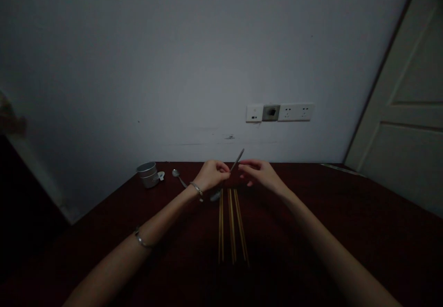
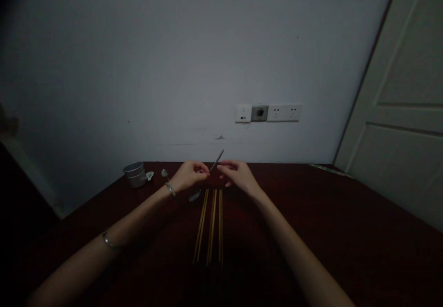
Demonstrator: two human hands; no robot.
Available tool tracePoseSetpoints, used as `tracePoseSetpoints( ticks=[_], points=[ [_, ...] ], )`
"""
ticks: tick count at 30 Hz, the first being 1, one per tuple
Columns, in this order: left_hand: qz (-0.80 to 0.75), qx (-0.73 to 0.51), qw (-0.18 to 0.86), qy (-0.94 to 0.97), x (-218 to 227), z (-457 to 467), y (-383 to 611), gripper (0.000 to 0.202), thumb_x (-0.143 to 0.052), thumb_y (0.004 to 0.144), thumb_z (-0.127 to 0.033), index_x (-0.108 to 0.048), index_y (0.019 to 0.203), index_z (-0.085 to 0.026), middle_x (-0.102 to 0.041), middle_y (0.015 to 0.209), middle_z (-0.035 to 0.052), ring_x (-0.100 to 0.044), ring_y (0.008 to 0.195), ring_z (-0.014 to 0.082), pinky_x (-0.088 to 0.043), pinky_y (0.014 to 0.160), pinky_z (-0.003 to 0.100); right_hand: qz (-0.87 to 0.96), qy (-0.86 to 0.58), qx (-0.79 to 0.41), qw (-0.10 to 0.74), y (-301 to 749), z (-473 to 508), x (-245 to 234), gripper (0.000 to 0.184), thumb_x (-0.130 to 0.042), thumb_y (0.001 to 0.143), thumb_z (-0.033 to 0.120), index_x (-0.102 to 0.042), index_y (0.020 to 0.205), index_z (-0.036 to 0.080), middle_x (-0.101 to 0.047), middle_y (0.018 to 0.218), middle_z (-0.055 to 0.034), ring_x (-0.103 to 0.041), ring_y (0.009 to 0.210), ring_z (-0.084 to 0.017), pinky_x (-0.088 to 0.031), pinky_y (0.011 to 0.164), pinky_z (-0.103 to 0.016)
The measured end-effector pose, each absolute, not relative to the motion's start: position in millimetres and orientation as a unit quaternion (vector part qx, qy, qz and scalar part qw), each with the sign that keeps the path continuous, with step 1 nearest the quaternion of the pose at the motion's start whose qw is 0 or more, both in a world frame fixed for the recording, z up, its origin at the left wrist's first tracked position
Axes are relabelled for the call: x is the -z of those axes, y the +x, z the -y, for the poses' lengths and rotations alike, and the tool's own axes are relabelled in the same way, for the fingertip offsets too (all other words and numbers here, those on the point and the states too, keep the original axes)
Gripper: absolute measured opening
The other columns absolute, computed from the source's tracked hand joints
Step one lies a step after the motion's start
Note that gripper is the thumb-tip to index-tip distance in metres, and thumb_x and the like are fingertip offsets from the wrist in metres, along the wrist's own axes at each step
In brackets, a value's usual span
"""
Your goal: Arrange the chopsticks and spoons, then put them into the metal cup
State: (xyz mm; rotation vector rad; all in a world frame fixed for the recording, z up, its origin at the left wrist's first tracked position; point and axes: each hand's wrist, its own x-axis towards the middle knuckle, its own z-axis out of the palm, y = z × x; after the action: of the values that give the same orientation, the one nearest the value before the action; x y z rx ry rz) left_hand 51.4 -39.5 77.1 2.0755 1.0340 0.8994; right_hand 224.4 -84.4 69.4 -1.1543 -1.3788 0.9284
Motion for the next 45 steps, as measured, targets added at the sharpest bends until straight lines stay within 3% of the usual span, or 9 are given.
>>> tracePoseSetpoints(
  ticks=[6, 13, 23, 34, 45],
  points=[
    [-0.363, -0.378, 0.410, 0.747, -69.3, 47.1, 83.1, 0.012, -0.061, 0.063, -0.021, -0.063, 0.068, -0.010, -0.055, 0.052, -0.0012, -0.046, 0.045, 0.0063, -0.033, 0.044, 0.017, 0.525, -0.480, -0.369, 0.599, 236.2, 81.9, -76.4, 0.033, -0.066, 0.062, 0.033, -0.059, 0.086, 0.012, -0.065, 0.077, -0.0077, -0.063, 0.065, -0.016, -0.049, 0.041, -0.020],
    [-0.349, -0.382, 0.397, 0.758, -52.2, 41.5, 87.9, 0.013, -0.063, 0.062, -0.022, -0.063, 0.068, -0.011, -0.059, 0.058, 0.0011, -0.050, 0.051, 0.0086, -0.037, 0.048, 0.018, 0.516, -0.482, -0.338, 0.623, 239.3, 79.1, -76.6, 0.028, -0.068, 0.058, 0.033, -0.058, 0.073, 0.012, -0.061, 0.060, -0.0024, -0.061, 0.056, -0.014, -0.048, 0.039, -0.019],
    [-0.335, -0.383, 0.440, 0.740, -45.0, 48.3, 91.9, 0.012, -0.065, 0.061, -0.019, -0.058, 0.068, -0.012, -0.055, 0.056, -0.0017, -0.048, 0.048, 0.0060, -0.037, 0.047, 0.017, 0.504, -0.482, -0.360, 0.620, 241.7, 74.6, -69.9, 0.024, -0.068, 0.060, 0.030, -0.060, 0.073, 0.012, -0.062, 0.060, -0.0023, -0.060, 0.053, -0.013, -0.048, 0.040, -0.019],
    [-0.370, -0.366, 0.441, 0.731, -46.2, 22.8, 72.8, 0.027, -0.048, 0.078, -0.037, -0.056, 0.073, -0.012, -0.057, 0.059, -0.0001, -0.041, 0.036, 0.0029, -0.026, 0.032, 0.014, 0.416, -0.514, -0.448, 0.602, 256.9, 54.5, -39.7, 0.008, -0.067, 0.066, 0.018, -0.061, 0.069, 0.013, -0.062, 0.056, -0.0009, -0.058, 0.048, -0.009, -0.046, 0.040, -0.015],
    [-0.501, -0.378, 0.437, 0.645, 13.7, -42.7, 35.2, 0.022, -0.042, 0.079, -0.029, -0.053, 0.069, -0.012, -0.049, 0.052, -0.0038, -0.037, 0.033, 0.0031, -0.026, 0.031, 0.016, 0.380, -0.526, -0.542, 0.534, 268.3, 34.7, 13.8, 0.010, -0.066, 0.069, 0.019, -0.060, 0.072, 0.011, -0.062, 0.057, -0.0020, -0.057, 0.044, -0.006, -0.040, 0.036, -0.010]
  ],
)
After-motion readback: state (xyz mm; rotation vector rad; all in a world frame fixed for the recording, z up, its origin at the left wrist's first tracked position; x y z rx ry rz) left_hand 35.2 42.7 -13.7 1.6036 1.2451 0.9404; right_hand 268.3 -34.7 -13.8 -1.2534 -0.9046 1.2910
